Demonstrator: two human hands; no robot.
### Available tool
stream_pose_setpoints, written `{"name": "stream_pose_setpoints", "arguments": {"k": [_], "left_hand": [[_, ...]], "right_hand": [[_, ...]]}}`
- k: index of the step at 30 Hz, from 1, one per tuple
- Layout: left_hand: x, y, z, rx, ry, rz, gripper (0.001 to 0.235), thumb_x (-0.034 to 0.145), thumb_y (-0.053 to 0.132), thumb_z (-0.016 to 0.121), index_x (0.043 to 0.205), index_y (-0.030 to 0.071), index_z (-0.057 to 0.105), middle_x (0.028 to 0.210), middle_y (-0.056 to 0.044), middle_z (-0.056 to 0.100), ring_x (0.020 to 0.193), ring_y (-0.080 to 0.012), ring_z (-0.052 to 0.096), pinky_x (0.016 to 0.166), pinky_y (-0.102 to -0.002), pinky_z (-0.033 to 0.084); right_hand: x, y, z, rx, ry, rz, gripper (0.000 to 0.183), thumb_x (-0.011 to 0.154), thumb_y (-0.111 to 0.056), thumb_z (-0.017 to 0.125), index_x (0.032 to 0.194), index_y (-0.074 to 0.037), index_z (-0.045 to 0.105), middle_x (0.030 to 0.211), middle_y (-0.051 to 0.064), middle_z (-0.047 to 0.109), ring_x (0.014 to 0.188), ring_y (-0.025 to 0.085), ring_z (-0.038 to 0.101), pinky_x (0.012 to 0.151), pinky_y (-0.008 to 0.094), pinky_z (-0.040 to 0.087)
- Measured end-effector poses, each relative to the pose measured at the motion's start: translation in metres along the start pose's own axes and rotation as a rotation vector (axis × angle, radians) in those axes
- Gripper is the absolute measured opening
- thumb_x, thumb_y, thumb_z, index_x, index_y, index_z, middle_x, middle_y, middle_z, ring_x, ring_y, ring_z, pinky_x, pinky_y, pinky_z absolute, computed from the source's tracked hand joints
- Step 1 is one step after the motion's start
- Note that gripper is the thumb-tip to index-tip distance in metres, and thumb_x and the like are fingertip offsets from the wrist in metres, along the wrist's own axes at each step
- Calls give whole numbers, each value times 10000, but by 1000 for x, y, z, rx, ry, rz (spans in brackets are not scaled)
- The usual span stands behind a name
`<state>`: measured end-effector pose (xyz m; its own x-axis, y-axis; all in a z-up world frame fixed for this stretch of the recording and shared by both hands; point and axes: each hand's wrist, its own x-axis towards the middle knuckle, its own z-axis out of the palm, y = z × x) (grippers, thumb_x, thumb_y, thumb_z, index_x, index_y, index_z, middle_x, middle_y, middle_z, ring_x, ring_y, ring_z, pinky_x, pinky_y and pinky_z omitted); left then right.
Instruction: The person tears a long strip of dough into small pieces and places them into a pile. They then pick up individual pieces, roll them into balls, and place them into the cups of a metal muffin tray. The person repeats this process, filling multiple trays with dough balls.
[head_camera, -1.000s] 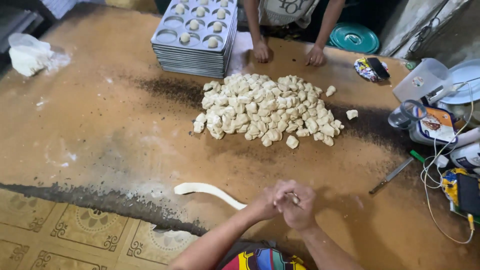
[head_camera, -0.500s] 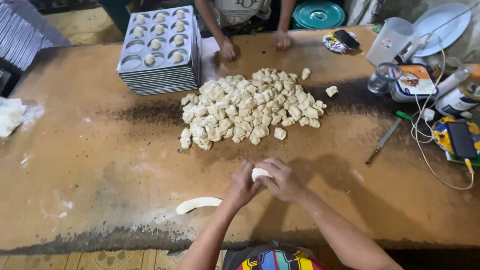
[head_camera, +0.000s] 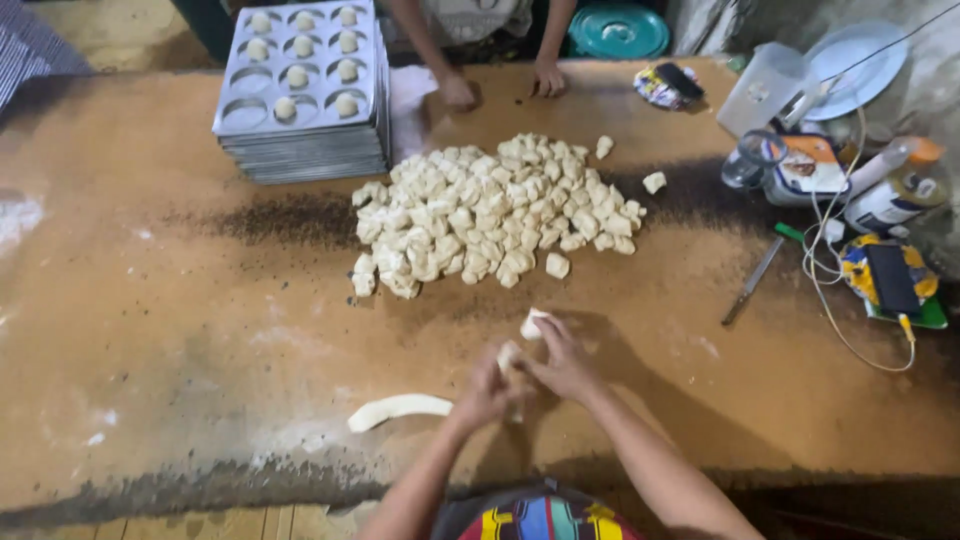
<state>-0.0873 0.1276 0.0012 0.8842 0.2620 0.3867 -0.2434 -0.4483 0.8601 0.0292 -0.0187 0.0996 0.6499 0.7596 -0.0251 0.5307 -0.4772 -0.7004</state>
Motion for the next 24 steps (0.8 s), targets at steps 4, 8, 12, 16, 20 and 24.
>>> {"name": "stream_pose_setpoints", "arguments": {"k": [4, 8, 12, 16, 20, 24], "left_hand": [[41, 92, -41, 64, -206, -187, 1062, 682, -167, 613, 1613, 57, 154, 1541, -374, 194, 1351, -636, 369, 1132, -642, 419], [23, 6, -11, 163, 1, -176, 621, 737, 70, 691, 1326, 173, 523, 1166, -207, 527, 1157, -462, 544, 973, -521, 481], [3, -9, 24, 324, 40, -268, 285, 832, 234, 717, 1106, 170, 670, 907, -132, 756, 905, -332, 748, 795, -473, 561], [19, 40, 10, 94, 54, -163, 509, 795, 1, 592, 1297, 84, 607, 1187, -219, 739, 1058, -467, 695, 884, -555, 567], [2, 5, 28, 258, 24, -191, 124, 829, 215, 606, 875, 159, 707, 665, -127, 690, 686, -357, 708, 641, -439, 556], [-1, 83, 19, 9, -118, 179, 247, 894, 207, 615, 1048, 169, 804, 749, -111, 686, 663, -332, 658, 684, -412, 569]], "right_hand": [[7, -14, 11, 2, -42, -353, 361, 810, -223, 819, 1105, -61, 686, 1280, 245, 667, 1195, 435, 647, 1011, 529, 529], [19, 10, 20, 181, 231, -590, 172, 906, -260, 750, 1040, -153, 749, 1050, 34, 764, 1018, 245, 740, 871, 375, 596], [26, 57, 47, 65, 213, -552, 196, 930, -354, 697, 1045, -202, 744, 934, -34, 673, 917, 178, 696, 826, 334, 581], [8, 19, 23, 164, 216, -560, 314, 936, -450, 694, 1104, -189, 746, 956, -10, 638, 933, 220, 676, 824, 366, 564], [18, 63, 53, 135, 272, -275, 285, 923, -497, 682, 845, -223, 689, 739, 31, 631, 724, 266, 667, 662, 390, 530], [28, 84, 33, -53, -34, 207, 418, 847, -390, 753, 1028, -22, 670, 1058, 295, 715, 1082, 502, 674, 909, 573, 531]]}}
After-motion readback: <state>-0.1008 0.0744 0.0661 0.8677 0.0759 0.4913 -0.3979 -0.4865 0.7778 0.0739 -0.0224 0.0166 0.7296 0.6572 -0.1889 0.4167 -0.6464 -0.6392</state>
